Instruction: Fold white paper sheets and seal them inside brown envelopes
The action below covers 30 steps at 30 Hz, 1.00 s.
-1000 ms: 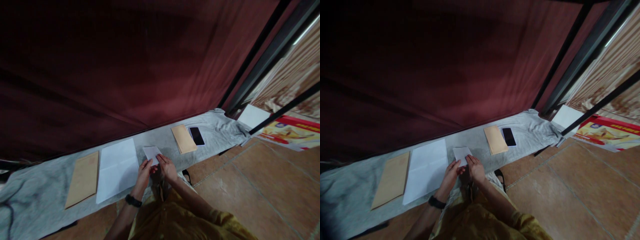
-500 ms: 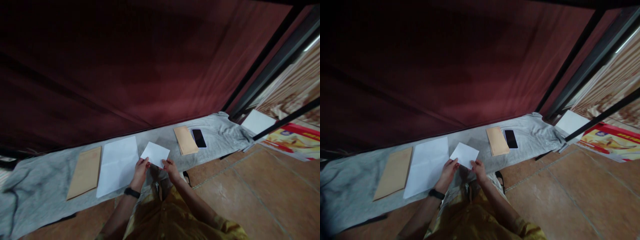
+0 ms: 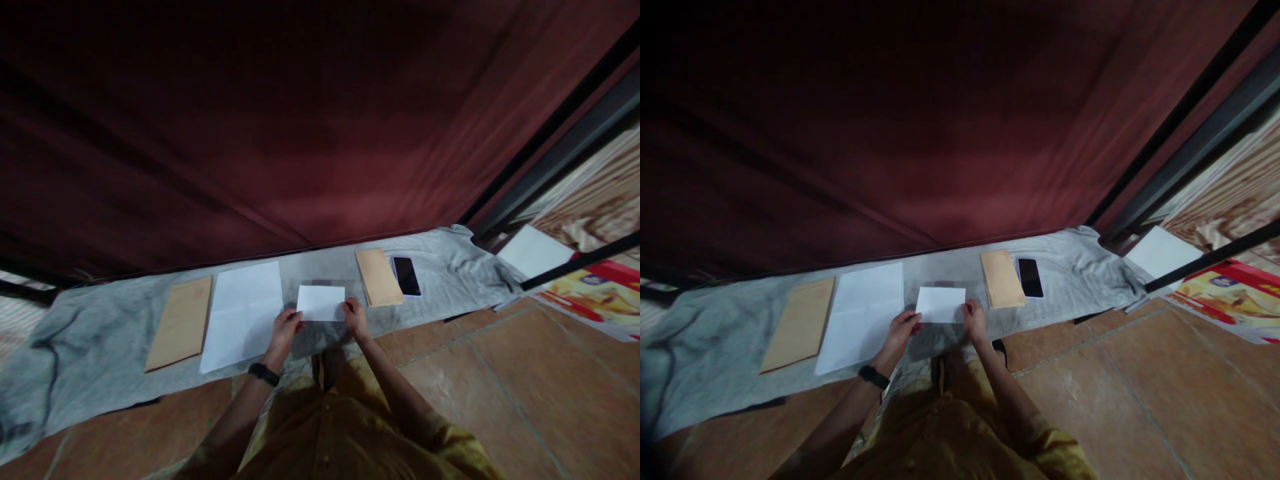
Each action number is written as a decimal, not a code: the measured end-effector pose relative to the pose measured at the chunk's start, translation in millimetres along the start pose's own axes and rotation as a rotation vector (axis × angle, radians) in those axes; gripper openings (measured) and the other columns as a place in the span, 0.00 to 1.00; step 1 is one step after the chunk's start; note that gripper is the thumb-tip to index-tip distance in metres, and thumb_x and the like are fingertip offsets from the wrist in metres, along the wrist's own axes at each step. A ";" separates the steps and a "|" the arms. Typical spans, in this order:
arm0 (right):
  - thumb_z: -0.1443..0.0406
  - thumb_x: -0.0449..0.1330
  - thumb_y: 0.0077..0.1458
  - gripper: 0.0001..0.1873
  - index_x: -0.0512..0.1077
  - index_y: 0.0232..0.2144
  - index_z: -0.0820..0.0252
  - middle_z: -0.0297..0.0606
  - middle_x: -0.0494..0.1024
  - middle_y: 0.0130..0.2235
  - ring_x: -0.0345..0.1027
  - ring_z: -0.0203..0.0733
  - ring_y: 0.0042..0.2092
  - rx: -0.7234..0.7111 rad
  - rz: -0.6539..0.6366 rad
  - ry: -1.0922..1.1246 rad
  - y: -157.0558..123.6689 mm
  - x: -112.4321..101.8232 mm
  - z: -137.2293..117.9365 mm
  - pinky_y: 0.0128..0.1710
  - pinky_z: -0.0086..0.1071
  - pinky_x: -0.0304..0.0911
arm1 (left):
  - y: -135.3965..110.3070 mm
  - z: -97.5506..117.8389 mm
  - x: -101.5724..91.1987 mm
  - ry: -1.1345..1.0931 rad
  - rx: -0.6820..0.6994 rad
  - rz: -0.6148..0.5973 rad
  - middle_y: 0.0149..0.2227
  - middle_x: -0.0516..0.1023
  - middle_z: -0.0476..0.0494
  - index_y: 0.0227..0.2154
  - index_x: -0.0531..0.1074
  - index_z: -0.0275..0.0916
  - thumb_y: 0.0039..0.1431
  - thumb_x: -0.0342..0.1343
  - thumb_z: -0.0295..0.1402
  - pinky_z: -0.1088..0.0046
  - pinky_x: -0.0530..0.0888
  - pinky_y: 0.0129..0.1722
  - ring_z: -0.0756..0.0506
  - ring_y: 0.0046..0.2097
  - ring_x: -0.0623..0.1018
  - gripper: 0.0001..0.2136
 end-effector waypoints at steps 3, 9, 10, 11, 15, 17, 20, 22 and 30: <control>0.59 0.56 0.57 0.16 0.74 0.43 0.60 0.35 0.76 0.30 0.70 0.42 0.32 -0.044 0.011 -0.078 2.2 -1.4 1.4 0.35 0.34 0.68 | -1.9 -0.7 0.9 0.082 -0.019 -0.036 0.20 0.75 0.50 0.25 0.73 0.36 0.42 0.68 0.41 0.77 0.67 0.20 0.50 0.21 0.74 0.14; 0.65 0.49 0.64 0.22 0.67 0.58 0.63 0.51 0.76 0.51 0.72 0.48 0.50 -0.411 0.018 -0.422 -16.8 -0.9 -0.8 0.51 0.41 0.69 | -4.8 -8.2 6.5 0.216 -0.050 -0.035 0.18 0.74 0.51 0.26 0.70 0.38 0.48 0.64 0.38 0.76 0.70 0.20 0.49 0.20 0.75 0.10; 0.65 0.48 0.65 0.23 0.66 0.60 0.63 0.53 0.74 0.55 0.70 0.48 0.55 -0.469 0.009 -0.495 -22.2 -0.3 -0.2 0.54 0.42 0.67 | -4.9 -10.0 7.4 0.241 -0.053 -0.027 0.18 0.73 0.52 0.27 0.70 0.38 0.50 0.63 0.37 0.76 0.70 0.21 0.49 0.20 0.75 0.10; 0.66 0.48 0.66 0.24 0.64 0.62 0.64 0.53 0.72 0.59 0.67 0.48 0.58 -0.523 -0.010 -0.567 -27.7 0.8 0.8 0.57 0.42 0.66 | -4.9 -11.5 8.4 0.268 -0.055 -0.020 0.18 0.73 0.52 0.28 0.69 0.39 0.51 0.62 0.37 0.76 0.71 0.21 0.49 0.20 0.75 0.09; 0.65 0.46 0.68 0.26 0.59 0.67 0.63 0.49 0.65 0.66 0.57 0.47 0.67 -0.689 -0.135 -0.784 -47.6 8.8 5.4 0.65 0.46 0.56 | -4.2 -12.3 12.0 0.397 -0.038 -0.004 0.19 0.73 0.54 0.35 0.69 0.39 0.57 0.56 0.33 0.76 0.71 0.22 0.49 0.21 0.76 0.05; 0.65 0.46 0.69 0.26 0.59 0.67 0.61 0.47 0.64 0.67 0.55 0.47 0.68 -0.702 -0.156 -0.862 -53.0 12.0 7.0 0.67 0.47 0.52 | -4.2 -9.4 13.3 0.480 -0.020 0.008 0.19 0.73 0.55 0.39 0.69 0.40 0.58 0.54 0.31 0.76 0.71 0.22 0.48 0.21 0.76 0.06; 0.63 0.46 0.70 0.26 0.60 0.67 0.60 0.45 0.63 0.68 0.55 0.47 0.69 -0.686 -0.165 -0.936 -55.0 14.2 6.8 0.68 0.47 0.49 | -7.5 -4.3 12.9 0.595 0.016 0.044 0.20 0.73 0.54 0.46 0.69 0.40 0.59 0.55 0.30 0.74 0.71 0.25 0.47 0.23 0.77 0.12; 0.63 0.46 0.70 0.26 0.60 0.67 0.60 0.45 0.62 0.68 0.55 0.46 0.69 -0.685 -0.181 -0.957 -54.6 14.2 5.5 0.68 0.46 0.48 | -13.4 -1.8 11.2 0.705 0.067 0.095 0.26 0.77 0.49 0.51 0.69 0.40 0.60 0.56 0.31 0.71 0.73 0.30 0.44 0.29 0.80 0.16; 0.63 0.45 0.71 0.26 0.59 0.67 0.62 0.45 0.63 0.67 0.54 0.45 0.69 -0.692 -0.196 -0.982 -54.9 13.8 2.1 0.69 0.44 0.47 | -42.4 -1.1 37.4 1.388 0.770 0.085 0.50 0.78 0.33 0.54 0.72 0.35 0.69 0.42 0.29 0.58 0.72 0.54 0.38 0.54 0.77 0.18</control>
Point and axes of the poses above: each hand's wrist, its own y-axis towards the middle knuckle, its own x-axis out of the palm, z = x × y, the point moved 3 cm from there along y, towards the middle knuckle
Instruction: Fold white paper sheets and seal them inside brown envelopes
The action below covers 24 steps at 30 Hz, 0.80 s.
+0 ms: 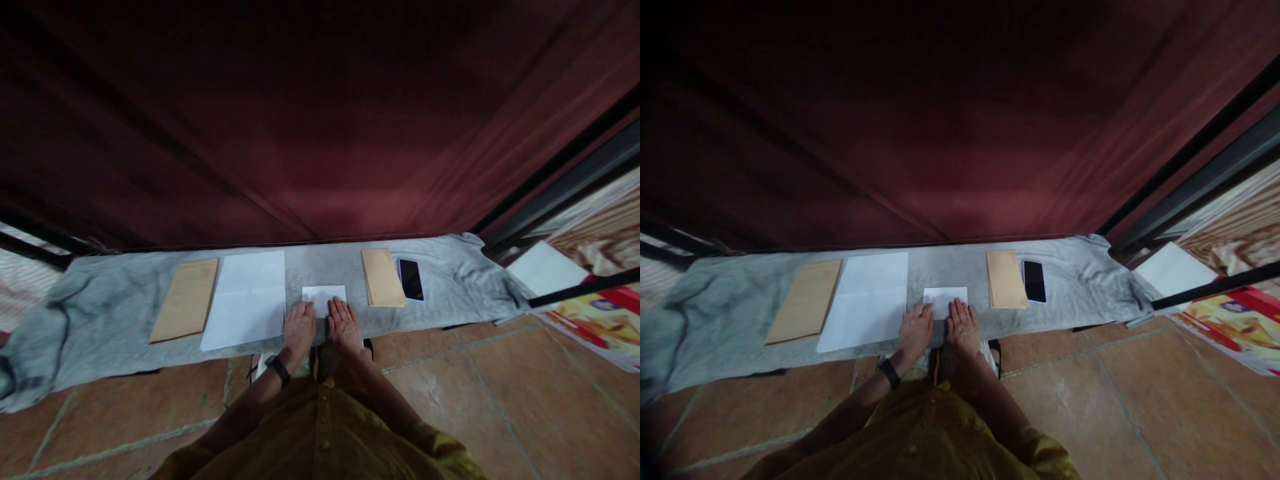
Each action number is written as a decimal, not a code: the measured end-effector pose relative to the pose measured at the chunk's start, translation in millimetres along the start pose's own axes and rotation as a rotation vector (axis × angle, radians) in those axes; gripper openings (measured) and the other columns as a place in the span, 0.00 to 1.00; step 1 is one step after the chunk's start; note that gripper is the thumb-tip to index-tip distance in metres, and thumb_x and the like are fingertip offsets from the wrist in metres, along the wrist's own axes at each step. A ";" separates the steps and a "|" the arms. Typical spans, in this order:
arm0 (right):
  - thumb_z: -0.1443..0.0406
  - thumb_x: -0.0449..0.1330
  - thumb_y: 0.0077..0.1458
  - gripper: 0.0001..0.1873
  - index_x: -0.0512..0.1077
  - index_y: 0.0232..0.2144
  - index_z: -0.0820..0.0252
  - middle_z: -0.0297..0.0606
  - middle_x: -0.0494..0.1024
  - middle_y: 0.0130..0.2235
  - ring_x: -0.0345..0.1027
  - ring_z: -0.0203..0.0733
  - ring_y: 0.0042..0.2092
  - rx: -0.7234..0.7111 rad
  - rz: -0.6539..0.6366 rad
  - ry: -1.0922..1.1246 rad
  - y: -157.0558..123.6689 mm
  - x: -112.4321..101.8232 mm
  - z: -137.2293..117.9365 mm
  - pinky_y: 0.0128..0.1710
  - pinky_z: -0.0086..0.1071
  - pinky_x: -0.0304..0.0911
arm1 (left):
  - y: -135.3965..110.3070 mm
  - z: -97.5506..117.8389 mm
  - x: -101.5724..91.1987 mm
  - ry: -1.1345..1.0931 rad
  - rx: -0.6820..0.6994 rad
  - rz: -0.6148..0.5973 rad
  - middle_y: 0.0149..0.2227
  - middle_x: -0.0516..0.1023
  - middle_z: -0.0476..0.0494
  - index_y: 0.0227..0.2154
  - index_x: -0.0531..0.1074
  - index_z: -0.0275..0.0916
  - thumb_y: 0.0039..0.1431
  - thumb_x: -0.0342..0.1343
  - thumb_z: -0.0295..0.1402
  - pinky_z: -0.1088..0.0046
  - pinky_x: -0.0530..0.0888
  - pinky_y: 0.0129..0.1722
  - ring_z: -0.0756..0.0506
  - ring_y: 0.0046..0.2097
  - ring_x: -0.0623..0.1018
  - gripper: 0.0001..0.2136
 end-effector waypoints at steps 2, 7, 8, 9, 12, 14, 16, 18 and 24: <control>0.63 0.45 0.71 0.26 0.60 0.67 0.62 0.46 0.63 0.67 0.55 0.45 0.69 0.005 0.010 0.005 -0.4 2.2 0.3 0.69 0.45 0.47 | 3.1 7.3 9.1 -0.024 0.087 -0.016 0.59 0.73 0.36 0.59 0.68 0.37 0.68 0.44 0.30 0.60 0.68 0.61 0.40 0.62 0.71 0.19; 0.64 0.45 0.70 0.26 0.60 0.67 0.63 0.47 0.65 0.66 0.56 0.46 0.68 0.001 0.045 0.056 -2.3 9.2 3.7 0.67 0.46 0.50 | 6.6 4.4 30.0 -0.040 0.258 -0.056 0.69 0.61 0.36 0.66 0.61 0.35 0.70 0.42 0.36 0.57 0.58 0.69 0.41 0.71 0.57 0.24; 0.64 0.45 0.70 0.26 0.60 0.67 0.63 0.47 0.65 0.66 0.56 0.46 0.68 -0.001 0.046 0.064 -2.9 9.9 4.3 0.67 0.46 0.50 | 5.5 1.0 30.9 -0.039 0.273 -0.054 0.70 0.59 0.36 0.66 0.60 0.36 0.71 0.42 0.38 0.56 0.57 0.69 0.40 0.71 0.56 0.25; 0.64 0.44 0.70 0.26 0.61 0.66 0.63 0.48 0.65 0.66 0.56 0.46 0.68 -0.004 0.045 0.070 -3.5 10.1 4.7 0.67 0.47 0.50 | 4.2 -2.1 30.7 -0.039 0.294 -0.052 0.71 0.57 0.37 0.67 0.59 0.37 0.71 0.43 0.40 0.56 0.56 0.70 0.40 0.72 0.54 0.25; 0.65 0.44 0.70 0.26 0.61 0.66 0.65 0.49 0.65 0.66 0.55 0.47 0.68 0.007 0.041 0.085 -3.1 7.1 5.2 0.67 0.48 0.50 | 0.7 -9.0 26.6 -0.040 0.353 -0.054 0.72 0.54 0.37 0.68 0.57 0.40 0.71 0.43 0.44 0.55 0.54 0.70 0.40 0.73 0.52 0.27; 0.65 0.43 0.70 0.26 0.61 0.66 0.66 0.51 0.65 0.66 0.55 0.47 0.68 0.019 0.032 0.108 1.3 3.6 4.6 0.68 0.49 0.48 | 0.4 -11.2 24.8 -0.041 0.372 -0.071 0.72 0.53 0.36 0.69 0.56 0.42 0.70 0.45 0.45 0.55 0.54 0.70 0.39 0.73 0.52 0.27; 0.64 0.42 0.71 0.26 0.62 0.65 0.67 0.52 0.65 0.66 0.55 0.47 0.69 0.018 0.017 0.140 10.3 0.9 2.8 0.68 0.50 0.46 | 1.3 -12.1 25.5 -0.042 0.374 -0.091 0.72 0.53 0.36 0.69 0.56 0.43 0.70 0.46 0.45 0.54 0.54 0.70 0.39 0.72 0.52 0.28; 0.62 0.41 0.71 0.26 0.63 0.65 0.67 0.51 0.63 0.67 0.54 0.47 0.69 0.011 0.003 0.172 22.3 0.6 0.2 0.68 0.49 0.47 | 2.6 -12.1 27.6 -0.043 0.366 -0.103 0.72 0.54 0.36 0.68 0.58 0.44 0.70 0.46 0.45 0.54 0.55 0.69 0.39 0.72 0.54 0.27; 0.60 0.42 0.71 0.27 0.62 0.65 0.65 0.49 0.62 0.68 0.52 0.47 0.69 0.030 -0.018 0.129 41.2 12.2 1.0 0.67 0.47 0.50 | 1.1 -9.4 27.6 -0.083 0.331 -0.062 0.70 0.58 0.35 0.65 0.61 0.37 0.71 0.42 0.37 0.55 0.55 0.70 0.41 0.72 0.56 0.23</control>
Point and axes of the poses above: each hand's wrist, its own y-axis towards the middle knuckle, its own x-axis out of the palm, z = x × y, the point moved 3 cm from there along y, towards the middle knuckle
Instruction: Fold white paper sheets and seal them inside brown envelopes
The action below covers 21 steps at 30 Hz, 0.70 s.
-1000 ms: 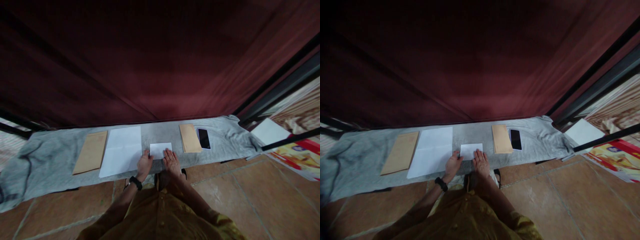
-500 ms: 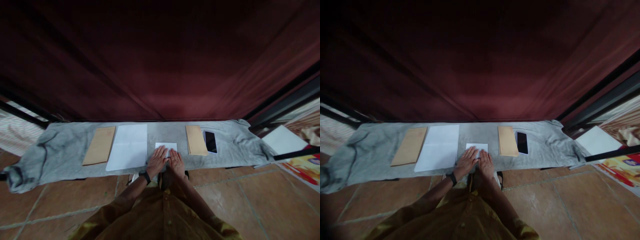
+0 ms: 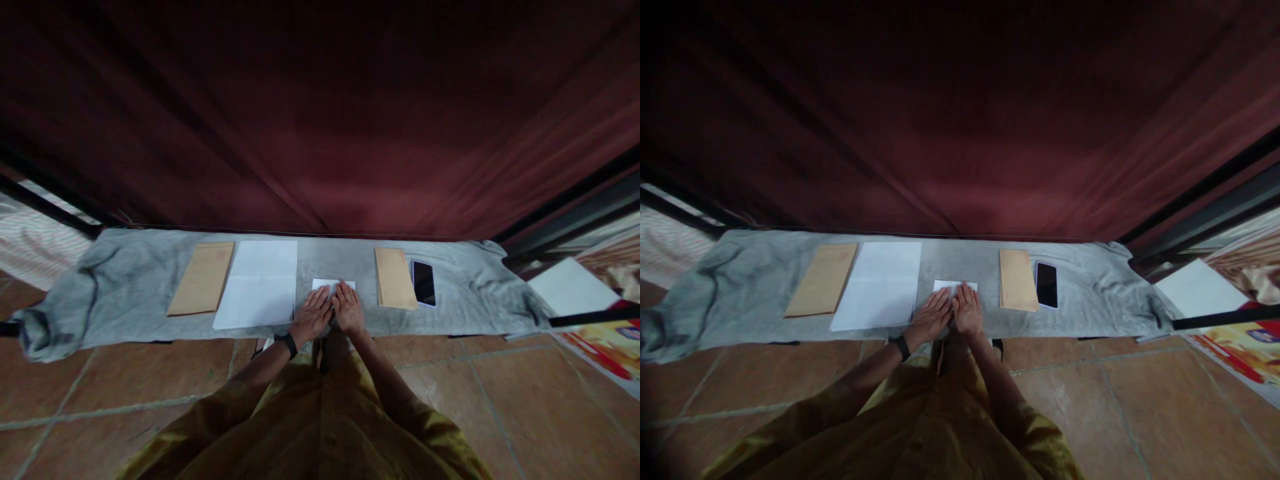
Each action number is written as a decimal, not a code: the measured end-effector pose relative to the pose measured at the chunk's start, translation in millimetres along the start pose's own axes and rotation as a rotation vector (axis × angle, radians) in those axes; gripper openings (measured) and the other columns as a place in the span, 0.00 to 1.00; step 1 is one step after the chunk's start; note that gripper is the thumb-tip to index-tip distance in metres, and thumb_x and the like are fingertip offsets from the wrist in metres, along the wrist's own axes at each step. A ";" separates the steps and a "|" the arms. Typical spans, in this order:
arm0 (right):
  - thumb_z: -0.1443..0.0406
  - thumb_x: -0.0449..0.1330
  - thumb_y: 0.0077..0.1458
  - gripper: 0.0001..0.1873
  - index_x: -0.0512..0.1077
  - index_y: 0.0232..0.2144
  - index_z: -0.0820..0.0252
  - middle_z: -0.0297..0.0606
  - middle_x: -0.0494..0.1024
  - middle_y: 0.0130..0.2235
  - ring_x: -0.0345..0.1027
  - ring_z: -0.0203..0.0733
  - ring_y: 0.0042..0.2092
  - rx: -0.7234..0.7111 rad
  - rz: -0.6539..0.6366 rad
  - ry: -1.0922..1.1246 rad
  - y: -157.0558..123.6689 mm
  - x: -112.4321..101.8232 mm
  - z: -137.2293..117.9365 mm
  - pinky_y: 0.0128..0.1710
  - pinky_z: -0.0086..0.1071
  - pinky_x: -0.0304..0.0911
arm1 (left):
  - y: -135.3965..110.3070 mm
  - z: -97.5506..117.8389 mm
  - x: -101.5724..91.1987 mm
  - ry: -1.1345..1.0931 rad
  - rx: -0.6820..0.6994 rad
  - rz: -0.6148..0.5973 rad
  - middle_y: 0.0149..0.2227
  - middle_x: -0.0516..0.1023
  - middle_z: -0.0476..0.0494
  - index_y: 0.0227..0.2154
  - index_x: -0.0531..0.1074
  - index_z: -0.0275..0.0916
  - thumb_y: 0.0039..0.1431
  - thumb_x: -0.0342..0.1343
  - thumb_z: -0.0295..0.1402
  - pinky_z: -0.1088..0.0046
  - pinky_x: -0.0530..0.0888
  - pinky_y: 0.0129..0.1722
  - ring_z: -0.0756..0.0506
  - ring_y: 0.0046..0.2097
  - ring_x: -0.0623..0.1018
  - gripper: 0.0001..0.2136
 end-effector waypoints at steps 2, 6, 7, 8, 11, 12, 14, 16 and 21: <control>0.60 0.43 0.71 0.27 0.62 0.66 0.64 0.49 0.62 0.68 0.51 0.49 0.70 -0.005 0.013 -0.038 -3.6 2.1 5.5 0.68 0.50 0.49 | -1.5 0.9 -1.5 -0.008 -0.022 0.024 0.70 0.58 0.35 0.66 0.61 0.36 0.71 0.42 0.35 0.55 0.56 0.69 0.41 0.72 0.56 0.23; 0.59 0.44 0.71 0.28 0.58 0.67 0.67 0.54 0.60 0.68 0.51 0.53 0.70 0.022 0.099 -0.086 -13.8 -0.2 19.1 0.67 0.52 0.49 | -4.6 -1.1 0.2 -0.006 -0.087 0.040 0.71 0.56 0.35 0.67 0.58 0.35 0.70 0.42 0.36 0.56 0.56 0.70 0.40 0.72 0.55 0.25; 0.58 0.44 0.71 0.29 0.57 0.68 0.68 0.55 0.60 0.68 0.52 0.53 0.69 0.029 0.122 -0.093 -15.8 -1.4 21.6 0.66 0.52 0.50 | -5.4 -2.5 1.6 -0.005 -0.113 0.044 0.71 0.56 0.34 0.67 0.57 0.33 0.70 0.42 0.36 0.56 0.56 0.70 0.40 0.72 0.55 0.26; 0.57 0.44 0.71 0.30 0.57 0.68 0.69 0.56 0.60 0.68 0.52 0.54 0.69 0.035 0.141 -0.098 -17.6 -2.6 23.5 0.66 0.53 0.50 | -6.2 -4.1 3.0 -0.004 -0.145 0.052 0.71 0.56 0.33 0.68 0.56 0.32 0.70 0.42 0.36 0.56 0.57 0.69 0.40 0.72 0.55 0.26; 0.56 0.44 0.71 0.31 0.56 0.68 0.71 0.58 0.61 0.67 0.53 0.55 0.69 0.041 0.172 -0.103 -21.9 -5.3 25.9 0.66 0.53 0.50 | -7.9 -7.4 6.8 0.003 -0.218 0.068 0.70 0.57 0.31 0.68 0.54 0.29 0.69 0.42 0.36 0.55 0.57 0.69 0.39 0.72 0.55 0.28; 0.57 0.44 0.71 0.31 0.56 0.68 0.71 0.58 0.61 0.67 0.54 0.55 0.69 0.042 0.180 -0.103 -23.2 -6.0 26.1 0.66 0.53 0.50 | -8.0 -7.7 7.4 0.007 -0.232 0.069 0.70 0.57 0.31 0.68 0.54 0.30 0.68 0.43 0.36 0.55 0.56 0.69 0.39 0.72 0.54 0.28; 0.57 0.44 0.71 0.31 0.55 0.68 0.70 0.58 0.61 0.67 0.54 0.56 0.69 0.047 0.200 -0.104 -25.5 -7.2 26.1 0.66 0.54 0.50 | -6.9 -6.7 7.3 0.016 -0.248 0.066 0.70 0.57 0.31 0.69 0.53 0.30 0.68 0.43 0.36 0.54 0.55 0.70 0.39 0.72 0.54 0.29; 0.57 0.45 0.71 0.31 0.55 0.69 0.70 0.58 0.61 0.67 0.53 0.56 0.69 0.053 0.218 -0.106 -27.3 -7.9 26.2 0.66 0.54 0.50 | -3.5 -4.6 5.6 0.032 -0.267 0.063 0.70 0.57 0.32 0.69 0.52 0.31 0.67 0.44 0.35 0.53 0.53 0.70 0.38 0.72 0.54 0.29; 0.57 0.46 0.70 0.32 0.54 0.69 0.70 0.56 0.61 0.67 0.52 0.55 0.69 0.069 0.210 -0.112 -27.7 -7.2 26.5 0.67 0.53 0.49 | 12.7 2.8 1.4 0.056 -0.261 0.035 0.71 0.56 0.35 0.68 0.57 0.32 0.67 0.43 0.32 0.51 0.50 0.71 0.38 0.72 0.53 0.27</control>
Point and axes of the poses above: each hand's wrist, its own y-axis towards the middle knuckle, its own x-axis out of the palm, z = x × y, the point moved 3 cm from there along y, towards the middle knuckle
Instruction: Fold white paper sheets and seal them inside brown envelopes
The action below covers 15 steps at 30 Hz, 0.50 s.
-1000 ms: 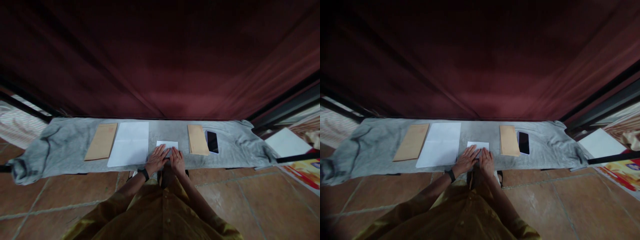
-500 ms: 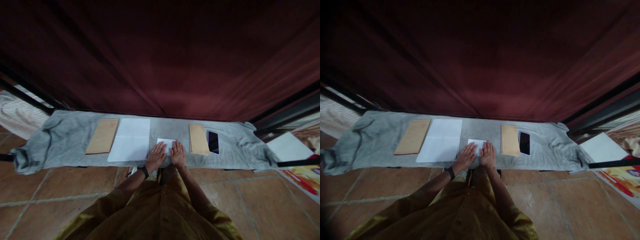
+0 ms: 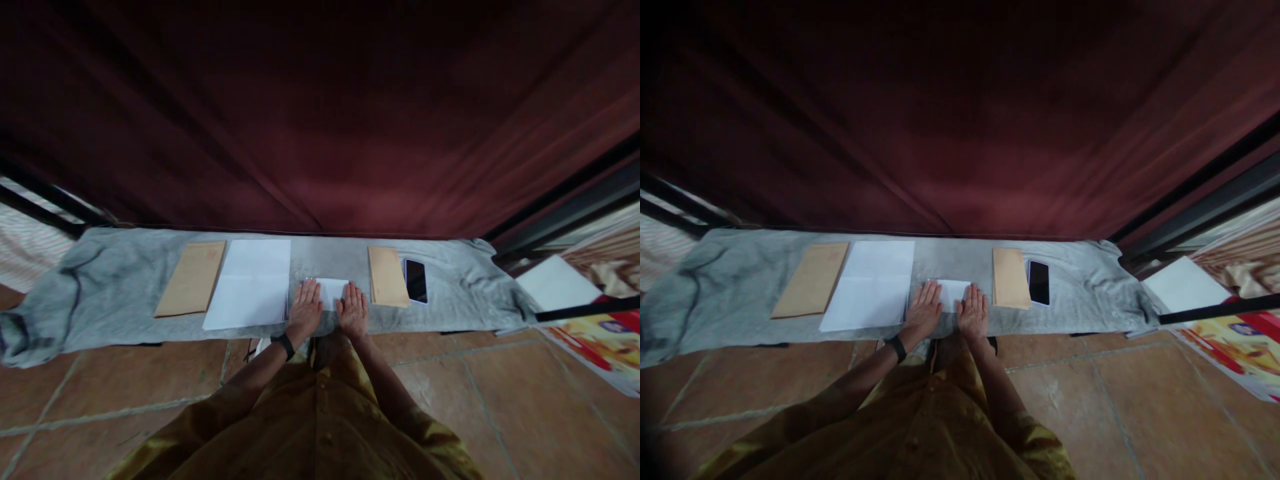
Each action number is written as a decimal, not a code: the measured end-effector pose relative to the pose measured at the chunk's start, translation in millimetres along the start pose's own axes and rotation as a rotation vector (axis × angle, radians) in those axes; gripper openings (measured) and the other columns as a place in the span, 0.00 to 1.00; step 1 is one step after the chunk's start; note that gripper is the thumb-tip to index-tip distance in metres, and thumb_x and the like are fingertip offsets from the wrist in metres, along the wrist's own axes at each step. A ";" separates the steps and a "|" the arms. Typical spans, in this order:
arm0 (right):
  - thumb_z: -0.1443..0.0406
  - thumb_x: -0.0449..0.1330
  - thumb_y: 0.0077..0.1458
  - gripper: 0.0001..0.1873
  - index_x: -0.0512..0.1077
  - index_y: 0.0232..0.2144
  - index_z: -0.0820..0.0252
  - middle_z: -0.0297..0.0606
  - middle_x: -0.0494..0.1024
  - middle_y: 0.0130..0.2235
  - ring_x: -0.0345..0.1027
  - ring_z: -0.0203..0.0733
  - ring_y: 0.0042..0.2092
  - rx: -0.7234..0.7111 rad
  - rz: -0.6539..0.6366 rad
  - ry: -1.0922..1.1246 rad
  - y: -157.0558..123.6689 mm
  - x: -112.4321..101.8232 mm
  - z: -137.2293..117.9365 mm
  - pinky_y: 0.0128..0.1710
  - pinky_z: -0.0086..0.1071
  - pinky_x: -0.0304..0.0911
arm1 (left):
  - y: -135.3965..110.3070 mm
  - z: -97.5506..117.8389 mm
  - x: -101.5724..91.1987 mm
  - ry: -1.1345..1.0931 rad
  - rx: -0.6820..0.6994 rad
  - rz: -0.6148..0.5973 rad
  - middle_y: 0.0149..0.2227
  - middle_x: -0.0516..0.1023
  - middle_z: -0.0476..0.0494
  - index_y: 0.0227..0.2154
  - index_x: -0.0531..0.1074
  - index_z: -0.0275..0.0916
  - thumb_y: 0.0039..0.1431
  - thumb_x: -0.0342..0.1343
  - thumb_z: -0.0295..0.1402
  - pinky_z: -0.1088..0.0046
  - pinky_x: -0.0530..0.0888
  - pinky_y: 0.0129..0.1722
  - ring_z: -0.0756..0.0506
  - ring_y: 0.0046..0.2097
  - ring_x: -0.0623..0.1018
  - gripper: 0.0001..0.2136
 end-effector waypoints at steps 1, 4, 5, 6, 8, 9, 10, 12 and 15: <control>0.57 0.46 0.70 0.31 0.54 0.69 0.70 0.56 0.61 0.67 0.52 0.55 0.69 0.006 -0.006 -0.003 0.4 0.3 -0.2 0.67 0.53 0.49 | 2.4 1.8 0.6 -0.006 0.020 -0.010 0.71 0.56 0.36 0.68 0.58 0.34 0.67 0.42 0.33 0.51 0.50 0.70 0.38 0.72 0.52 0.26; 0.57 0.46 0.70 0.31 0.56 0.68 0.69 0.56 0.61 0.67 0.52 0.55 0.69 0.033 -0.011 -0.011 1.6 1.2 -0.9 0.67 0.53 0.49 | 6.0 2.8 4.8 -0.034 0.059 -0.028 0.71 0.57 0.41 0.67 0.59 0.41 0.69 0.43 0.36 0.50 0.51 0.70 0.37 0.73 0.52 0.25; 0.57 0.47 0.70 0.31 0.56 0.68 0.69 0.56 0.62 0.67 0.52 0.55 0.69 0.039 -0.008 -0.013 1.7 1.5 -1.1 0.67 0.53 0.49 | 6.1 1.8 6.4 -0.039 0.059 -0.027 0.71 0.57 0.42 0.67 0.59 0.42 0.69 0.43 0.36 0.49 0.51 0.70 0.37 0.73 0.52 0.25; 0.57 0.47 0.70 0.31 0.56 0.68 0.69 0.56 0.62 0.67 0.53 0.55 0.69 0.042 -0.004 -0.016 1.6 1.8 -1.3 0.67 0.53 0.49 | 5.8 0.6 7.8 -0.041 0.057 -0.022 0.71 0.57 0.42 0.68 0.59 0.43 0.69 0.43 0.37 0.49 0.51 0.70 0.37 0.73 0.52 0.25; 0.57 0.47 0.70 0.31 0.57 0.68 0.69 0.56 0.63 0.67 0.54 0.55 0.69 0.036 0.005 -0.016 0.5 2.4 -1.1 0.66 0.52 0.50 | 4.8 -1.4 9.3 -0.040 0.060 -0.014 0.71 0.57 0.42 0.68 0.58 0.42 0.69 0.43 0.37 0.50 0.51 0.70 0.37 0.73 0.51 0.26; 0.57 0.47 0.70 0.31 0.57 0.68 0.69 0.56 0.63 0.67 0.54 0.55 0.68 0.031 0.008 -0.013 -0.1 2.5 -0.7 0.66 0.52 0.50 | 4.3 -2.0 9.4 -0.038 0.062 -0.013 0.71 0.57 0.42 0.68 0.58 0.42 0.69 0.42 0.38 0.50 0.50 0.70 0.37 0.73 0.51 0.26; 0.58 0.47 0.70 0.30 0.57 0.68 0.69 0.55 0.63 0.66 0.54 0.55 0.68 0.027 0.011 -0.007 -0.3 2.3 0.0 0.66 0.52 0.50 | 4.0 -2.3 9.1 -0.037 0.063 -0.014 0.71 0.57 0.42 0.68 0.58 0.42 0.69 0.42 0.38 0.51 0.50 0.70 0.37 0.73 0.51 0.26; 0.60 0.47 0.69 0.29 0.59 0.67 0.67 0.54 0.64 0.66 0.54 0.55 0.68 0.029 0.004 0.015 1.6 1.5 2.3 0.66 0.52 0.50 | 3.6 -2.1 7.8 -0.036 0.065 -0.019 0.71 0.57 0.41 0.68 0.58 0.41 0.70 0.42 0.38 0.51 0.50 0.70 0.37 0.73 0.51 0.26; 0.63 0.48 0.67 0.26 0.64 0.64 0.65 0.52 0.68 0.63 0.59 0.54 0.64 0.090 -0.045 0.069 15.1 -0.7 7.8 0.63 0.50 0.53 | 3.5 -0.8 6.1 -0.038 0.074 -0.024 0.71 0.57 0.40 0.68 0.59 0.39 0.70 0.42 0.40 0.51 0.50 0.70 0.37 0.73 0.51 0.26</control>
Point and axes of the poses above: each hand's wrist, its own y-axis towards the middle knuckle, its own x-axis out of the palm, z = x × y, the point moved 3 cm from there along y, towards the middle knuckle
